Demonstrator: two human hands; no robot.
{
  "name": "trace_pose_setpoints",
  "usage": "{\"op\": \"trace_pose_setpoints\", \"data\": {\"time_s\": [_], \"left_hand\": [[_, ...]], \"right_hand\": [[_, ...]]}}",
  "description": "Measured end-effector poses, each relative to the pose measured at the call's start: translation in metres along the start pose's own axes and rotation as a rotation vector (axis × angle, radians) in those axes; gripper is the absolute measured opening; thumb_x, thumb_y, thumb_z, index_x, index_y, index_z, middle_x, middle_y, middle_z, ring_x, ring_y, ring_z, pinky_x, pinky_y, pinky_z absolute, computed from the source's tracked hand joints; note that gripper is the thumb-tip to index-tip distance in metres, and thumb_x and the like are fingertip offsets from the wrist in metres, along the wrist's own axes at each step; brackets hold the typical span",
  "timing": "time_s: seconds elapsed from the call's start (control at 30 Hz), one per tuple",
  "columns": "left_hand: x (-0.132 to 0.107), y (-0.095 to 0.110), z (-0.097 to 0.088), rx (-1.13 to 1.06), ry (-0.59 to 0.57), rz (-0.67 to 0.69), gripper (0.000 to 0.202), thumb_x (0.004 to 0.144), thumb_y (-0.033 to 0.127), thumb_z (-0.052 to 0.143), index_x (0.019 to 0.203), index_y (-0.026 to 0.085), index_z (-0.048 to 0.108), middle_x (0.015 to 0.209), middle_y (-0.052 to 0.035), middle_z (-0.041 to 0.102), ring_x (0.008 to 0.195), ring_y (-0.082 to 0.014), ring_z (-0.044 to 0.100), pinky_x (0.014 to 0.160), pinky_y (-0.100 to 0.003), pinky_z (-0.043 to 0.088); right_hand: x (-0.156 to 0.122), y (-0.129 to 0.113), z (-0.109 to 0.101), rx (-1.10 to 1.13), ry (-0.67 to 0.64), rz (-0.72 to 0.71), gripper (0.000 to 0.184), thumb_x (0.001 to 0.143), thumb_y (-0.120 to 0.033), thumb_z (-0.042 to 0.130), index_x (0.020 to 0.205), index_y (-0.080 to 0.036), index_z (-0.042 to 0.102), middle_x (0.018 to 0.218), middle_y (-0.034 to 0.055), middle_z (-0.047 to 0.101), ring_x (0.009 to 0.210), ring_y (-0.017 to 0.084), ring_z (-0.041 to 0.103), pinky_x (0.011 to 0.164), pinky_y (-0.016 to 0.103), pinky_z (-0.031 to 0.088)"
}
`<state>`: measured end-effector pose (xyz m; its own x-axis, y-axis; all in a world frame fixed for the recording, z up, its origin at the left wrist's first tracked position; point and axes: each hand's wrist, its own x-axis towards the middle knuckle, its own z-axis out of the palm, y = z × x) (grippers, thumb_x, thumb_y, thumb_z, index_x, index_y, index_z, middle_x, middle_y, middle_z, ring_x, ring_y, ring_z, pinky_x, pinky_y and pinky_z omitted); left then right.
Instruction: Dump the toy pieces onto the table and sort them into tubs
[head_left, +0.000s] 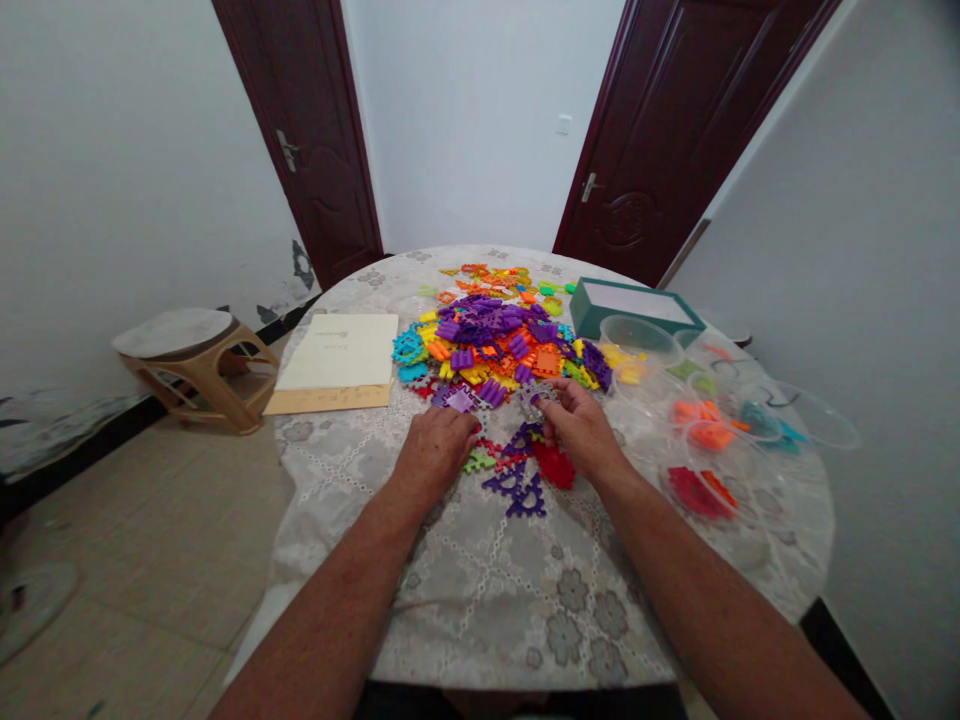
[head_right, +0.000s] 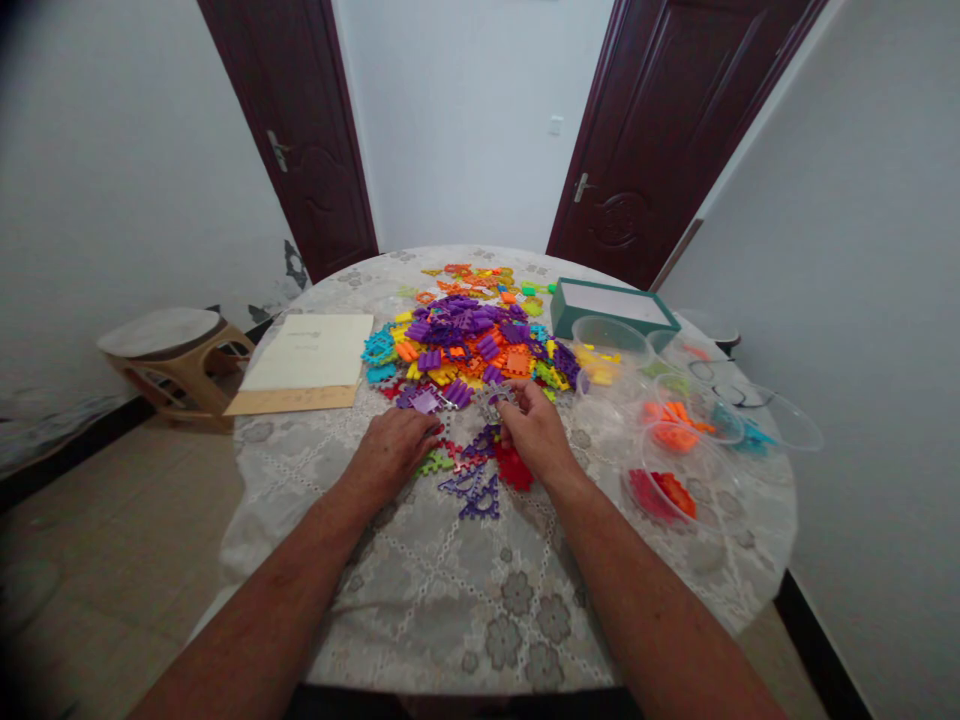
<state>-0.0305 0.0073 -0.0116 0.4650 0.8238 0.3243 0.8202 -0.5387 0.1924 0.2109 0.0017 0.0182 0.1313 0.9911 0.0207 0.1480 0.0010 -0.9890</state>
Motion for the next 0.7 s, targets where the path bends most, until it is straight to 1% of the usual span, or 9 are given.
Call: {"op": "trace_pose_setpoints", "data": {"time_s": [0.13, 0.2, 0.33, 0.37, 0.43, 0.5, 0.57, 0.63, 0.7], "left_hand": [[0.002, -0.003, 0.003, 0.005, 0.0, -0.06, 0.023, 0.103, 0.03, 0.054, 0.114, 0.019, 0.07, 0.107, -0.011, 0.074, 0.102, -0.0258, 0.067, 0.092, -0.039, 0.051], [0.002, -0.006, 0.005, 0.008, -0.004, -0.081, 0.027, 0.103, 0.025, 0.049, 0.12, 0.018, 0.069, 0.108, -0.0122, 0.075, 0.102, -0.0264, 0.068, 0.093, -0.039, 0.052], [0.0, -0.013, 0.012, -0.012, 0.026, -0.123, 0.046, 0.097, 0.01, 0.046, 0.141, 0.017, 0.057, 0.124, -0.0135, 0.074, 0.113, -0.0259, 0.069, 0.1, -0.039, 0.052], [-0.001, -0.015, 0.014, -0.016, 0.037, -0.137, 0.049, 0.096, 0.009, 0.045, 0.143, 0.018, 0.055, 0.126, -0.0136, 0.073, 0.115, -0.026, 0.069, 0.102, -0.039, 0.052], [-0.002, -0.018, 0.018, -0.027, 0.056, -0.149, 0.048, 0.097, 0.011, 0.045, 0.143, 0.017, 0.055, 0.125, -0.014, 0.074, 0.115, -0.0268, 0.069, 0.102, -0.041, 0.053], [-0.002, -0.02, 0.021, -0.061, 0.115, -0.14, 0.044, 0.098, 0.013, 0.044, 0.14, 0.016, 0.057, 0.125, -0.0149, 0.074, 0.116, -0.0272, 0.07, 0.103, -0.042, 0.054], [-0.002, -0.02, 0.021, -0.119, 0.215, -0.116, 0.04, 0.101, 0.017, 0.043, 0.138, 0.016, 0.059, 0.128, -0.0154, 0.073, 0.118, -0.0263, 0.07, 0.106, -0.042, 0.054], [-0.002, -0.018, 0.017, -0.177, 0.318, -0.095, 0.037, 0.104, 0.021, 0.042, 0.136, 0.016, 0.059, 0.129, -0.0151, 0.073, 0.12, -0.0247, 0.069, 0.108, -0.042, 0.054], [-0.001, -0.014, 0.01, -0.213, 0.378, -0.072, 0.035, 0.106, 0.024, 0.042, 0.134, 0.016, 0.06, 0.127, -0.014, 0.074, 0.119, -0.0234, 0.069, 0.107, -0.041, 0.055]], "right_hand": [[-0.003, -0.002, 0.001, -0.092, -0.034, 0.015, 0.047, 0.084, -0.04, 0.063, 0.127, -0.023, 0.057, 0.058, -0.0085, 0.058, 0.046, 0.016, 0.055, 0.047, 0.026, 0.045], [-0.006, -0.004, 0.001, -0.139, -0.043, 0.015, 0.048, 0.085, -0.039, 0.06, 0.131, -0.023, 0.058, 0.057, -0.0078, 0.059, 0.048, 0.017, 0.057, 0.049, 0.027, 0.047], [-0.01, -0.007, 0.004, -0.182, -0.039, -0.009, 0.049, 0.086, -0.038, 0.06, 0.132, -0.023, 0.06, 0.06, -0.0064, 0.06, 0.05, 0.018, 0.06, 0.052, 0.028, 0.049], [-0.01, -0.008, 0.004, -0.183, -0.04, -0.012, 0.049, 0.086, -0.038, 0.06, 0.132, -0.023, 0.06, 0.061, -0.0062, 0.06, 0.051, 0.018, 0.06, 0.052, 0.028, 0.049], [-0.01, -0.007, 0.004, -0.172, -0.046, -0.006, 0.049, 0.086, -0.038, 0.061, 0.133, -0.023, 0.06, 0.062, -0.0061, 0.06, 0.052, 0.018, 0.06, 0.053, 0.028, 0.05], [-0.01, -0.005, 0.003, -0.156, -0.062, 0.003, 0.049, 0.086, -0.038, 0.062, 0.133, -0.023, 0.061, 0.061, -0.0062, 0.06, 0.052, 0.018, 0.059, 0.053, 0.028, 0.049], [-0.01, -0.003, 0.003, -0.12, -0.11, 0.001, 0.049, 0.086, -0.039, 0.064, 0.132, -0.023, 0.062, 0.061, -0.0062, 0.06, 0.052, 0.017, 0.058, 0.053, 0.028, 0.048], [-0.013, -0.003, 0.004, -0.053, -0.194, 0.002, 0.048, 0.085, -0.041, 0.067, 0.13, -0.022, 0.063, 0.066, -0.0054, 0.062, 0.053, 0.016, 0.058, 0.053, 0.027, 0.047], [-0.016, -0.003, 0.008, 0.018, -0.286, 0.0, 0.044, 0.085, -0.042, 0.069, 0.123, -0.022, 0.066, 0.073, -0.0039, 0.065, 0.055, 0.014, 0.058, 0.054, 0.026, 0.047]]}}
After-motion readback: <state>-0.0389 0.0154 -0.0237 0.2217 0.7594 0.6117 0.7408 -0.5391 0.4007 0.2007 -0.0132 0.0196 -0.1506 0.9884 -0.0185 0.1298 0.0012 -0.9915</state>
